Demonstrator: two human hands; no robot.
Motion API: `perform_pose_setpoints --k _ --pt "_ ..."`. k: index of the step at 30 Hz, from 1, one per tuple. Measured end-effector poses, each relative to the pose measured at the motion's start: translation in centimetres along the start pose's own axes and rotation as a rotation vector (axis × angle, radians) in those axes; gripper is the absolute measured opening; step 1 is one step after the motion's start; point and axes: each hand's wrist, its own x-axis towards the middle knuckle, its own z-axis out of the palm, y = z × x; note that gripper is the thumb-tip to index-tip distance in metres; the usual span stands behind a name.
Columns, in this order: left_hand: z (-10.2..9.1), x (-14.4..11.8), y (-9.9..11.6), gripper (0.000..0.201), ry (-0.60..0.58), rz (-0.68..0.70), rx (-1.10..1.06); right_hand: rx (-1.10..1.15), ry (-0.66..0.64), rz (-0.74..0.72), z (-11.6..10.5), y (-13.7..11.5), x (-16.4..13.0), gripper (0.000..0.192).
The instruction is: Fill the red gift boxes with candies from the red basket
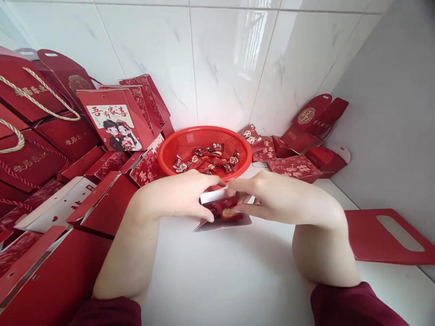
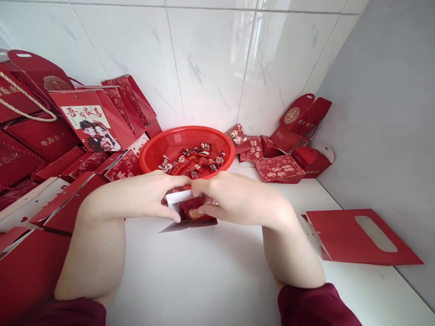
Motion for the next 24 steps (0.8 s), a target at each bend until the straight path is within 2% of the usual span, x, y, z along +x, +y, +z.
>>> perform_pose_setpoints --k 4,9,13,15,16,19,22,24 --pt "0.0 0.1 0.5 0.027 -0.034 0.055 -0.051 -0.08 0.023 0.031 0.2 0.2 -0.1 0.016" --pt "0.1 0.1 0.4 0.025 -0.02 0.033 -0.029 -0.066 0.04 0.018 0.1 0.0 0.0 0.013" --pt "-0.3 -0.2 -0.1 0.026 0.119 0.007 0.012 -0.02 0.254 -0.066 -0.2 -0.3 -0.1 0.014" --pt "-0.7 -0.5 -0.3 0.034 0.194 0.022 -0.012 -0.028 0.342 -0.071 -0.2 -0.2 -0.3 0.024" --pt "-0.9 -0.6 -0.4 0.04 0.209 0.033 -0.022 -0.043 0.346 -0.056 -0.2 0.0 -0.4 0.033" --pt "-1.1 -0.4 -0.9 0.051 0.177 0.024 0.002 -0.091 0.222 0.055 0.1 0.9 0.0 0.05" --pt "-0.8 0.9 -1.7 0.025 0.091 -0.011 0.074 -0.134 0.031 0.118 0.7 2.3 1.6 0.033" --pt "-0.5 2.0 -2.2 0.027 0.072 -0.011 0.109 -0.17 -0.04 0.101 1.1 3.3 3.0 0.018"
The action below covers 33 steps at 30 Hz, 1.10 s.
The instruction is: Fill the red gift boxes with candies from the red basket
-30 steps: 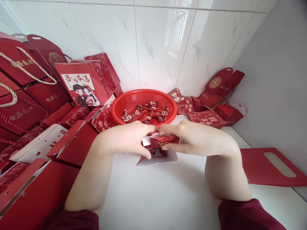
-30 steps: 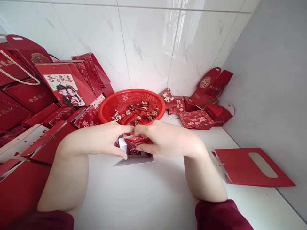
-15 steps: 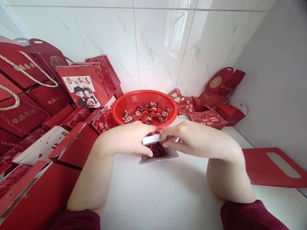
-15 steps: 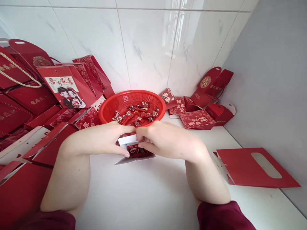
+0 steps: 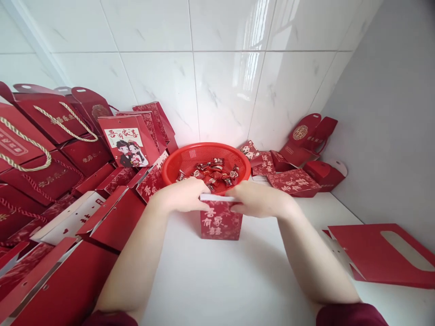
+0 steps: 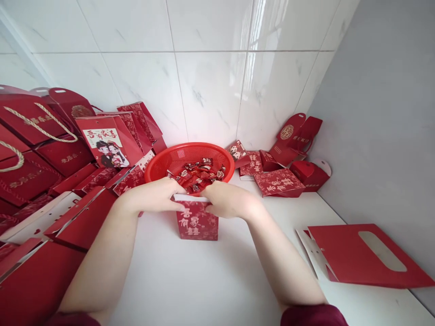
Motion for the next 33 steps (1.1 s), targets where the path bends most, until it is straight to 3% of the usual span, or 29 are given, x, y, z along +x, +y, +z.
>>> perform_pose_setpoints --k 4,8,12,15,19,22,28,33 --pt "0.5 1.1 -0.4 0.042 0.026 0.025 0.01 -0.008 -0.008 -0.012 0.7 0.9 2.0 0.016" --pt "0.8 0.8 0.0 0.035 0.003 0.023 0.042 0.119 -0.092 0.025 1.2 0.4 2.3 0.009" --pt "1.1 0.9 0.4 0.019 -0.033 0.025 0.074 0.345 -0.183 -0.016 1.0 0.2 2.2 0.041" --pt "1.3 1.3 0.1 0.022 -0.034 0.04 0.08 0.409 -0.201 -0.02 0.7 0.9 2.3 0.047" --pt "1.0 1.7 -1.1 0.044 -0.136 0.053 0.014 0.327 -0.216 -0.082 1.0 2.0 2.8 0.033" --pt "0.4 1.2 -1.8 0.049 -0.159 0.067 -0.082 0.301 -0.148 -0.158 1.5 2.3 3.4 0.025" --pt "-1.8 -2.9 -1.2 0.041 0.121 0.089 -0.06 0.448 0.13 -0.334 1.3 1.5 3.2 0.037" --pt "-2.7 -6.4 -0.7 0.031 0.443 0.081 -0.14 0.564 0.315 -0.331 0.4 0.2 1.8 0.039"
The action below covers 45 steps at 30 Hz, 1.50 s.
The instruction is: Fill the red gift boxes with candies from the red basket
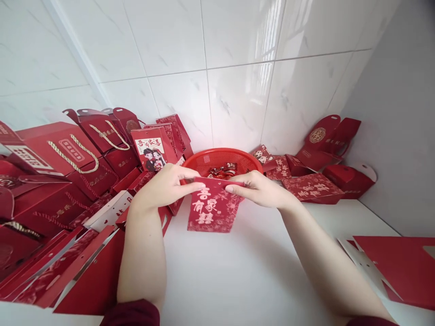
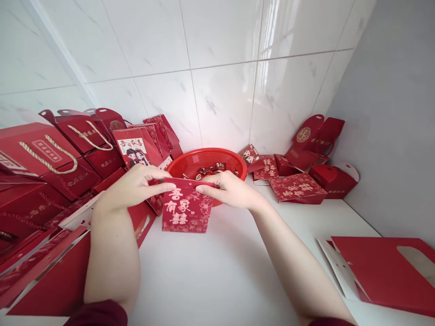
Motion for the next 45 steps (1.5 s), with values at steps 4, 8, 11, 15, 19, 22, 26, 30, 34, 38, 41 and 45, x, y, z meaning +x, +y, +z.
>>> perform_pose_setpoints --k 4,8,11,15,19,22,26,30,34,38,41,45 --pt "0.6 -0.3 1.2 0.021 0.378 0.017 0.012 -0.02 0.268 -0.029 0.4 -0.6 -0.1 0.035" --pt "2.4 -1.0 4.5 0.019 0.926 0.179 0.125 0.048 0.629 0.061 0.5 -0.8 1.5 0.034" --pt "3.9 -2.7 7.2 0.013 0.763 0.456 0.133 0.093 0.667 0.047 0.4 -1.3 4.7 0.034" --pt "5.6 -4.5 8.9 0.011 0.089 0.848 0.136 0.064 0.474 -0.091 0.5 -3.4 11.4 0.034" --pt "5.6 -4.5 8.3 0.022 -0.009 0.779 0.155 -0.124 0.394 -0.213 1.4 -6.3 18.2 0.034" --pt "5.1 -4.1 7.4 0.026 0.072 0.683 0.215 -0.252 0.319 -0.23 3.2 -7.2 22.1 0.035" --pt "4.8 -4.1 6.5 0.024 0.084 0.623 0.266 -0.348 0.117 -0.167 6.5 -5.7 24.7 0.026" --pt "4.8 -4.3 6.3 0.026 0.03 0.593 0.255 -0.305 -0.025 -0.099 6.6 -3.5 24.6 0.032" --pt "4.5 -4.0 6.3 0.024 -0.029 0.549 0.239 -0.336 0.056 -0.099 2.3 -2.1 22.0 0.039" --pt "4.4 -3.3 6.1 0.022 -0.072 0.474 0.221 -0.337 0.211 -0.034 -3.3 -0.3 16.0 0.023" --pt "4.7 -2.3 5.7 0.017 -0.131 0.39 0.194 -0.231 0.379 0.12 -6.8 1.8 9.3 0.028" --pt "4.7 -0.5 4.8 0.017 -0.159 0.314 0.171 -0.244 0.638 0.383 -9.5 5.2 -0.1 0.033"
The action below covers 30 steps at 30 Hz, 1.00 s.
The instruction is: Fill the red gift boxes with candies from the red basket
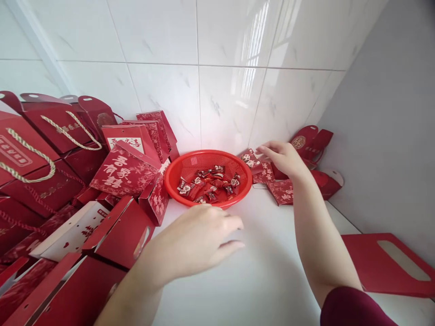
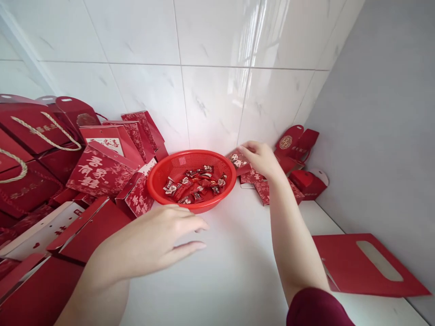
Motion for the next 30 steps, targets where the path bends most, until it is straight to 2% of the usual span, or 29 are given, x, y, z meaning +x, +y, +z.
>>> perform_pose_setpoints --k 3,8,12,14,18,20,21,23,24,25,27,28,30 --pt "-0.5 0.5 -1.7 0.02 0.051 -0.146 -0.021 -0.089 0.079 0.195 -3.4 4.1 -2.8 0.032" --pt "-1.8 0.0 -6.4 0.025 0.212 -0.461 0.025 -0.474 0.183 0.436 -7.4 7.8 -4.5 0.029" --pt "-2.3 -0.5 -10.1 0.028 0.612 -0.599 0.309 -0.64 0.097 0.553 -8.6 10.0 -4.7 0.031" --pt "-2.3 -0.5 -11.1 0.045 0.723 -0.692 0.404 -0.649 0.067 0.574 -8.8 10.8 -4.8 0.03" --pt "-2.5 -0.5 -12.1 0.116 0.886 -0.86 0.373 -0.636 0.014 0.592 -8.6 10.9 -4.9 0.029" --pt "-2.7 -1.1 -12.7 0.135 0.952 -0.936 0.313 -0.627 -0.01 0.595 -8.4 10.6 -4.8 0.028" --pt "-2.9 -1.4 -13.0 0.14 0.94 -0.971 0.266 -0.622 -0.02 0.596 -8.3 10.4 -4.7 0.028" --pt "-3.4 -2.3 -13.6 0.143 0.893 -1.032 0.184 -0.614 -0.041 0.597 -8.0 10.3 -4.6 0.028" --pt "-3.6 -2.7 -13.8 0.142 0.906 -1.061 0.161 -0.611 -0.05 0.597 -7.9 10.3 -4.5 0.029" --pt "-3.8 -2.9 -13.9 0.139 0.957 -1.084 0.151 -0.609 -0.058 0.598 -7.8 10.3 -4.5 0.029" --pt "-4.0 -3.1 -13.9 0.129 1.134 -1.091 0.162 -0.607 -0.074 0.597 -7.6 10.3 -4.4 0.029" --pt "-4.0 -3.1 -13.9 0.122 1.229 -1.064 0.174 -0.606 -0.082 0.597 -7.5 10.3 -4.4 0.029" --pt "-3.8 -2.9 -13.6 0.109 1.339 -0.961 0.185 -0.605 -0.096 0.596 -7.4 10.0 -4.5 0.029"
